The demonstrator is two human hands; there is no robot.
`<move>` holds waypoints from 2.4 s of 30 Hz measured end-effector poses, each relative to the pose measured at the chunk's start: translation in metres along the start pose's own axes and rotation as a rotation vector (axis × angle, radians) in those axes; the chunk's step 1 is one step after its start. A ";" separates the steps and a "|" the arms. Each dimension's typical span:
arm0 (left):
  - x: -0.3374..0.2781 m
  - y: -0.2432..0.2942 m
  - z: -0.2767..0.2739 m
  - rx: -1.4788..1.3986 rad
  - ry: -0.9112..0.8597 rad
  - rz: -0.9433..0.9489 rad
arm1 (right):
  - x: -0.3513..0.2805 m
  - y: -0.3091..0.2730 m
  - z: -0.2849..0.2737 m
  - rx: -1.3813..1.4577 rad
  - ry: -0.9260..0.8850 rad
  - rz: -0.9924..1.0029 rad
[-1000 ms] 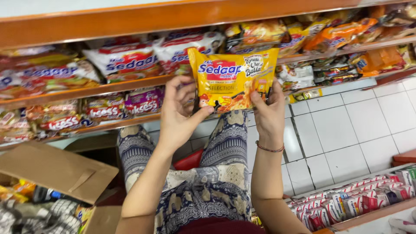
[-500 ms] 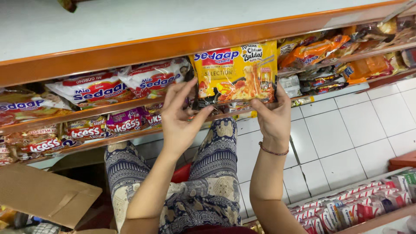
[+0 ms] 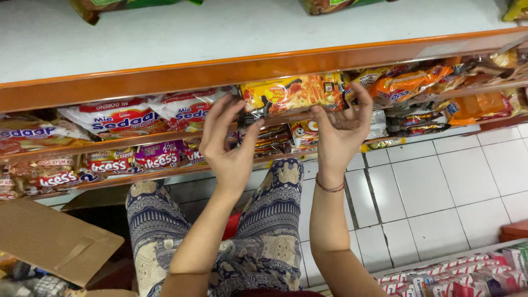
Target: The person takes instant noodle packets from a box, wipes them with a cloth, scans them with a handheld scanner, and places them onto shelves.
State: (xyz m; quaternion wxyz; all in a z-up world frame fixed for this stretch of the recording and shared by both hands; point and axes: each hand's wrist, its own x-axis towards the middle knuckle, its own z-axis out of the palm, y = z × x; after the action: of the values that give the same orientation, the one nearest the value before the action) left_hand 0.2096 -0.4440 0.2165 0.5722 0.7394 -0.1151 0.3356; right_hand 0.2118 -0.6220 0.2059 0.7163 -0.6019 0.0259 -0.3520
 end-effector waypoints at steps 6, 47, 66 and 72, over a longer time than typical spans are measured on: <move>0.003 -0.007 0.010 0.007 0.049 -0.022 | 0.001 0.009 0.007 -0.162 0.036 -0.127; -0.043 -0.006 -0.095 0.233 -0.003 0.030 | -0.073 0.018 0.051 -0.338 -0.071 -0.468; -0.142 -0.076 -0.404 0.465 0.323 -0.408 | -0.318 0.040 0.289 -0.078 -1.045 -0.019; -0.148 -0.178 -0.502 0.700 0.384 -0.554 | -0.383 0.063 0.363 -0.091 -1.182 -0.026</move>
State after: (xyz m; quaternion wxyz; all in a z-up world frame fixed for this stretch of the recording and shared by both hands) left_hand 0.0142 0.0449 0.0470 0.3676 0.8151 0.3134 0.3198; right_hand 0.1214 -0.1082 0.1020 0.5785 -0.7262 -0.3698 0.0358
